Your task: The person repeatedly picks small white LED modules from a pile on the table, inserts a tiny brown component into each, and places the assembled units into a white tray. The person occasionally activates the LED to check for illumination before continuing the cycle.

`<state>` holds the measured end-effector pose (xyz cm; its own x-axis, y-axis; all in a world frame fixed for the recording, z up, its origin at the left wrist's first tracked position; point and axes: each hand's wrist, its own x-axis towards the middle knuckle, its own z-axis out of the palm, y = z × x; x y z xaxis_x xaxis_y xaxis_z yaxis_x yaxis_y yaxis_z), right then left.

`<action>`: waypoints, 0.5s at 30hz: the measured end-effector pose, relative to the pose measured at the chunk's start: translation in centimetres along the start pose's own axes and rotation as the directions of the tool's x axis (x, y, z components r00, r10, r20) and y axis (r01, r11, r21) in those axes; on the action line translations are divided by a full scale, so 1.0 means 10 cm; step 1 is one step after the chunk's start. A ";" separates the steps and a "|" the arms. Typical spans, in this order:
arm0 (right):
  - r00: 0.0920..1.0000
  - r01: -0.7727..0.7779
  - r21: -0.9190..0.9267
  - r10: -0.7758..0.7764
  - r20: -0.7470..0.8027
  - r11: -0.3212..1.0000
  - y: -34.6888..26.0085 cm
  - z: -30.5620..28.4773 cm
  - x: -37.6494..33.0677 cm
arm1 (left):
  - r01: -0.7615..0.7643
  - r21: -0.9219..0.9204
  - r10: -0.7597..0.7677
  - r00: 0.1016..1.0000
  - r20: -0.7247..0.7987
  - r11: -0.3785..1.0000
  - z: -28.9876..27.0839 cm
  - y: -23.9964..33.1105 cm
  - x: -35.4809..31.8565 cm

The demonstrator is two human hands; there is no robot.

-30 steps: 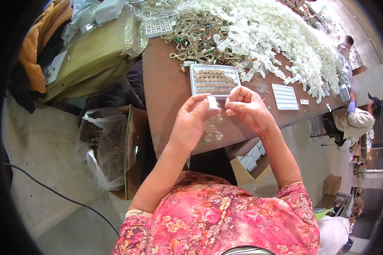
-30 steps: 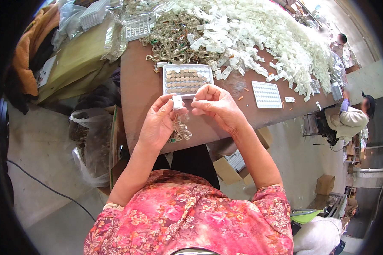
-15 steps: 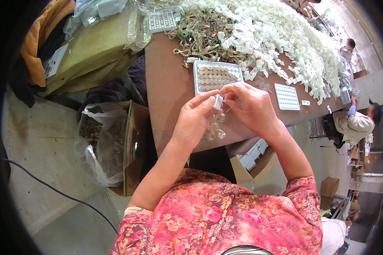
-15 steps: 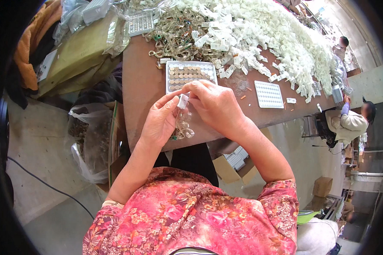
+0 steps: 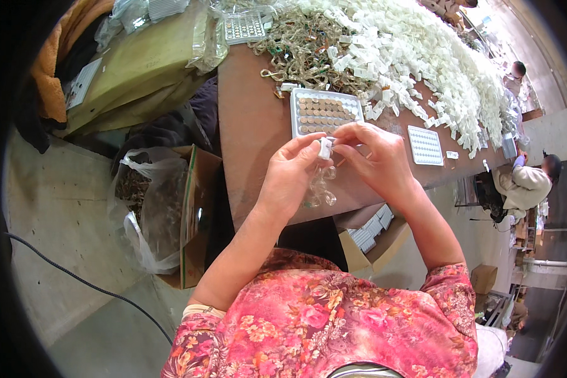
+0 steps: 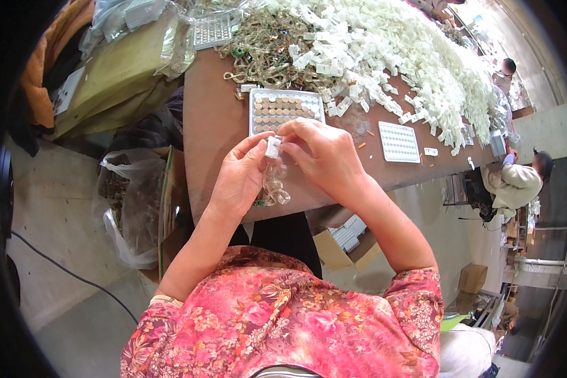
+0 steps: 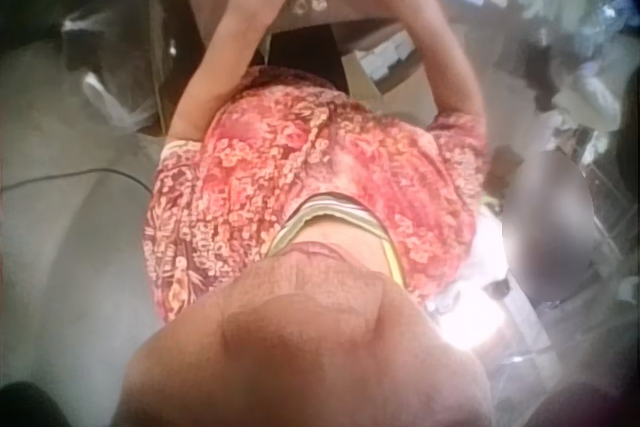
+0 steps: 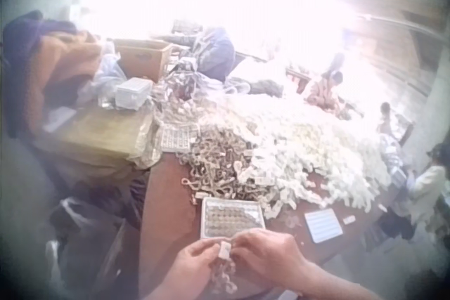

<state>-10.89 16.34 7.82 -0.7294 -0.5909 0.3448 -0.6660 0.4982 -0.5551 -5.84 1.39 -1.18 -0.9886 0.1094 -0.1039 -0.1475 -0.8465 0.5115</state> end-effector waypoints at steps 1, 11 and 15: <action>1.000 0.020 -0.018 -0.020 0.013 1.000 0.02 0.00 -0.01 | -0.003 0.005 0.003 1.000 -0.005 1.000 -0.01 0.00 0.00; 0.998 0.058 -0.139 -0.061 -0.017 0.989 0.06 0.21 -0.11 | -0.035 0.022 0.035 0.999 -0.033 0.999 0.03 -0.04 0.00; 0.998 0.039 -0.101 -0.045 -0.051 0.994 0.07 0.25 -0.16 | -0.041 0.037 0.042 0.999 -0.021 0.998 0.03 -0.04 -0.01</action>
<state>-9.81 16.08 5.00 -0.7058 -0.5796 0.4072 -0.7066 0.5357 -0.4622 -5.72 1.90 -1.16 -0.9929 0.0629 -0.1008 -0.1081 -0.8303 0.5467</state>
